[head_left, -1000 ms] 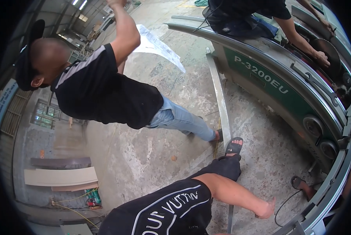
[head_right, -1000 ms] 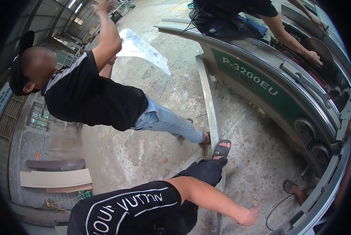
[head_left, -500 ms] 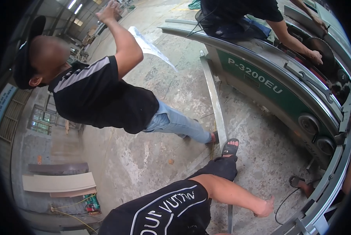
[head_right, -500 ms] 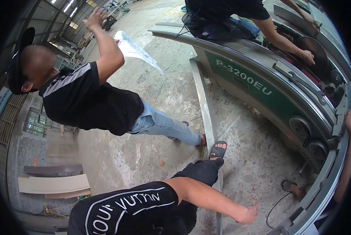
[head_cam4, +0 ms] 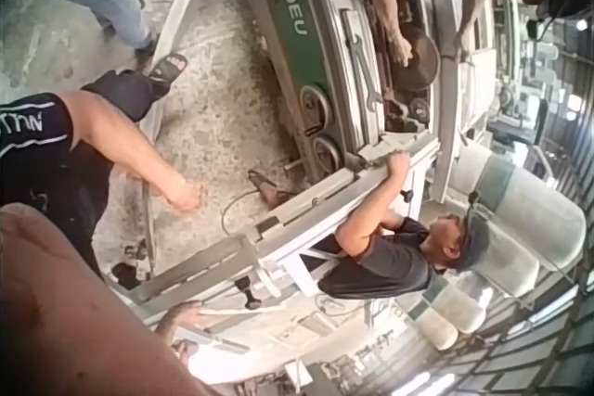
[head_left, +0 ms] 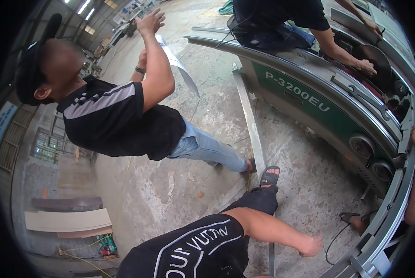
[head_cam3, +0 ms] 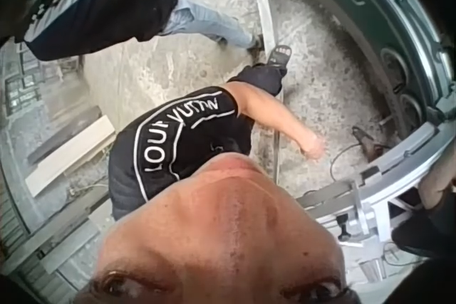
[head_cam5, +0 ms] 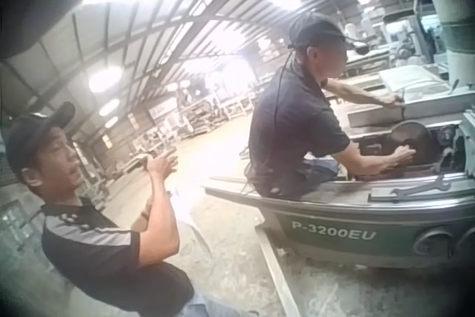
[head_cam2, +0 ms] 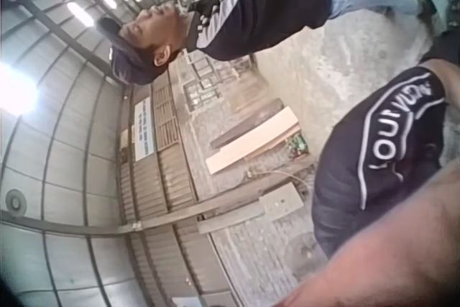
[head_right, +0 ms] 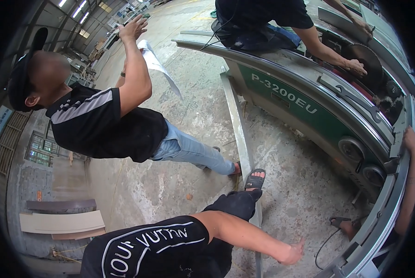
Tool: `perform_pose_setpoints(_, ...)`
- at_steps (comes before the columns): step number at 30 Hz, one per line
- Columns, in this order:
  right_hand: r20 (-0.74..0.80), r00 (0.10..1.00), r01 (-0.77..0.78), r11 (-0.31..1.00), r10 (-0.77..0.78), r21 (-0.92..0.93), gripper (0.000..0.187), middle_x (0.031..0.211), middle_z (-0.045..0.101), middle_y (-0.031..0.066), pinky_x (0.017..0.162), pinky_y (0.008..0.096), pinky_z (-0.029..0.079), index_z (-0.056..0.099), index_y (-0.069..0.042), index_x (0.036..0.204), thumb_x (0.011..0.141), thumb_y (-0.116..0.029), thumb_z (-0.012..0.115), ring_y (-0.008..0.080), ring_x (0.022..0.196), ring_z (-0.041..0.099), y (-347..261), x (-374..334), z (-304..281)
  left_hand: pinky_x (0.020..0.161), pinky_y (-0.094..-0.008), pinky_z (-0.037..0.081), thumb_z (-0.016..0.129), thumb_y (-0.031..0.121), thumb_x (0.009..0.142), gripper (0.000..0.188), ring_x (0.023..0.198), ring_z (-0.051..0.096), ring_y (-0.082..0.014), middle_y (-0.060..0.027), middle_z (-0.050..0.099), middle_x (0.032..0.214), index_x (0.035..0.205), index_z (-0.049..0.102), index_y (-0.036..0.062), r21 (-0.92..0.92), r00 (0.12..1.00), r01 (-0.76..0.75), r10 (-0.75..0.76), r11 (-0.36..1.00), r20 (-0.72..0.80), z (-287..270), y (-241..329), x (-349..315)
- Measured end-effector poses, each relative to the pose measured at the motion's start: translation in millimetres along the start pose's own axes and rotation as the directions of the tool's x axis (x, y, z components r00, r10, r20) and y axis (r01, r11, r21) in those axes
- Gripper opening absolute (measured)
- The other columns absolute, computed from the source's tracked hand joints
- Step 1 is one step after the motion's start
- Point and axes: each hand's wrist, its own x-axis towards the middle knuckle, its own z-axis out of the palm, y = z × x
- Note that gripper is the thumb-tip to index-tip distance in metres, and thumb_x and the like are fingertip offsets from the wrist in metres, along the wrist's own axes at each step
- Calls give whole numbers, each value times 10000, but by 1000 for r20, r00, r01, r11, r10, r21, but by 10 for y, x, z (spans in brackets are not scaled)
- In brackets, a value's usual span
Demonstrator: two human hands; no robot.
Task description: Operating and preparing an industrial table saw for cutting white profiles.
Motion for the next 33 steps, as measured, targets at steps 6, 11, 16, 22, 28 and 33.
perform_pose_setpoints(6, 164, 956, -291, 829, 242, 478, 437, 1202, 379, 306, 897, 581, 343, 300, 120, 1214, 850, -114, 367, 425, 1093, 413, -1403, 657, -74, 913, -623, 256, 592, 252, 692, 404, 1146, 400, -329, -163, 472, 1183, 1048, 583, 62, -15, 998, 7, -8, 1000, -62, -2, 16, -11)
perform_pose_setpoints(11, 76, 498, -537, 239, 864, 809, 423, 1167, 399, 323, 864, 566, 383, 321, 134, 1189, 831, -78, 396, 451, 1042, 445, -1697, 888, 64, 910, -623, 261, 587, 256, 700, 399, 1141, 405, -330, -163, 479, 1175, 1049, 581, 62, -19, 998, -4, 3, 1000, -68, -11, 21, 32)
perform_pose_setpoints(16, 421, 367, -426, -253, 829, 869, 351, 1060, 472, 270, 796, 495, 419, 419, 81, 1105, 809, -106, 448, 399, 943, 497, -1287, 1160, 119, 908, -628, 259, 587, 267, 703, 399, 1135, 411, -334, -166, 483, 1170, 1050, 583, 71, -10, 999, 5, -5, 1000, -40, -17, 17, -38)
perform_pose_setpoints(22, 715, 606, -531, -492, 348, 689, 280, 952, 534, 205, 721, 426, 435, 514, 9, 1017, 798, -164, 492, 340, 840, 536, -693, 1038, 137, 923, -626, 233, 563, 247, 705, 377, 1119, 423, -334, -164, 488, 1159, 1024, 583, 46, 13, 993, 33, -31, 999, -114, 80, -1, 62)
perform_pose_setpoints(28, 795, 590, -648, -671, -142, 361, 289, 922, 549, 169, 713, 382, 433, 532, -12, 1016, 817, -215, 478, 293, 817, 536, -1515, 1232, -72, 910, -606, 255, 572, 222, 673, 288, 1028, 509, -279, -112, 586, 1012, 917, 643, 87, -55, 998, 41, -44, 998, -44, -91, -42, -296)
perform_pose_setpoints(33, 931, 363, -86, -996, -46, -15, 385, 969, 525, 163, 782, 348, 422, 473, 31, 1115, 870, -257, 401, 245, 877, 501, -2194, 1005, -164, 911, -576, 265, 555, 151, 693, 252, 1007, 498, -305, -131, 556, 1009, 929, 631, 104, -110, 994, 5, -17, 994, -109, -192, -30, -345)
